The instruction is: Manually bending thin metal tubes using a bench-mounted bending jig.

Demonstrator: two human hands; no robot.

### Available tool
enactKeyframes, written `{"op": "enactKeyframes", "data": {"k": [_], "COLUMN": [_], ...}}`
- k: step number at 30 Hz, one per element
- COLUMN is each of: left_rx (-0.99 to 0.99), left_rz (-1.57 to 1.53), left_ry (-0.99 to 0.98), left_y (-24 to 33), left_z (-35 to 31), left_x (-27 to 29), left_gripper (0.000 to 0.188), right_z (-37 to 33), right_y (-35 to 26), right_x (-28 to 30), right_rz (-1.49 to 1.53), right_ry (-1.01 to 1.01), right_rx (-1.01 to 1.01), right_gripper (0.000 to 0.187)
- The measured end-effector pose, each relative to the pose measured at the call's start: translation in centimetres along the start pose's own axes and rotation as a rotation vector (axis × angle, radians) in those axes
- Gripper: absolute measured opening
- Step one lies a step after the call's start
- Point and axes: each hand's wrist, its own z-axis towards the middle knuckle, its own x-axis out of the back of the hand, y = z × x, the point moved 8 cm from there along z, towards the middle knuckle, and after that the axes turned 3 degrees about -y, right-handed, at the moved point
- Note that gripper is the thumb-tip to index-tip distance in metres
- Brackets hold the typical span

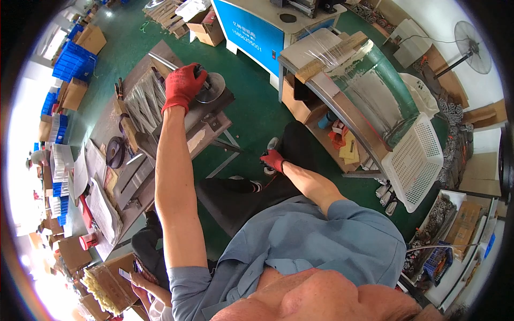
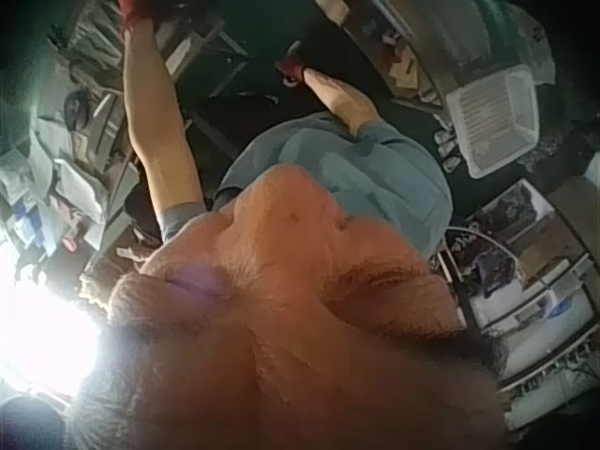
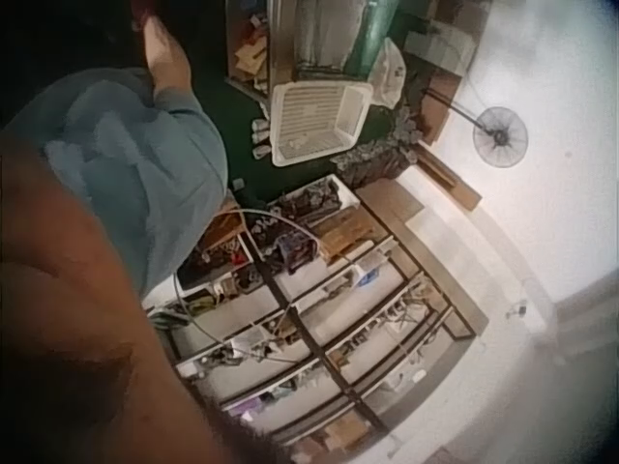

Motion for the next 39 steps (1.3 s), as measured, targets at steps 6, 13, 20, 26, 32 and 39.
{"op": "enactKeyframes", "data": {"k": [6,13,20,26,32,39], "left_rx": [-0.003,-0.006,0.035,0.026,0.015,0.002], "left_rz": [-0.008,0.006,0.027,0.016,0.028,0.005], "left_ry": [0.006,0.02,0.008,0.015,0.035,0.051], "left_y": [0.4,0.4,0.4,0.9,-0.1,0.6], "left_z": [0.2,-0.1,0.4,-0.3,-0.8,-0.5], "left_x": [0.0,-0.2,0.5,0.6,0.1,0.6], "left_gripper": [0.042,0.042,0.042,0.044,0.041,0.039], "right_z": [0.6,-0.6,0.4,-0.6,-1.7,-0.9], "right_y": [1.7,0.0,0.5,0.0,-1.9,-0.7], "right_x": [-0.1,0.5,0.4,0.8,0.6,0.9], "right_rz": [-0.007,0.001,0.029,0.078,0.066,0.095], "right_ry": [0.005,0.001,-0.033,-0.012,-0.025,-0.035], "right_rx": [-0.033,-0.02,-0.023,0.06,0.08,0.056], "right_gripper": [0.045,0.04,0.037,0.036,0.021,0.038]}}
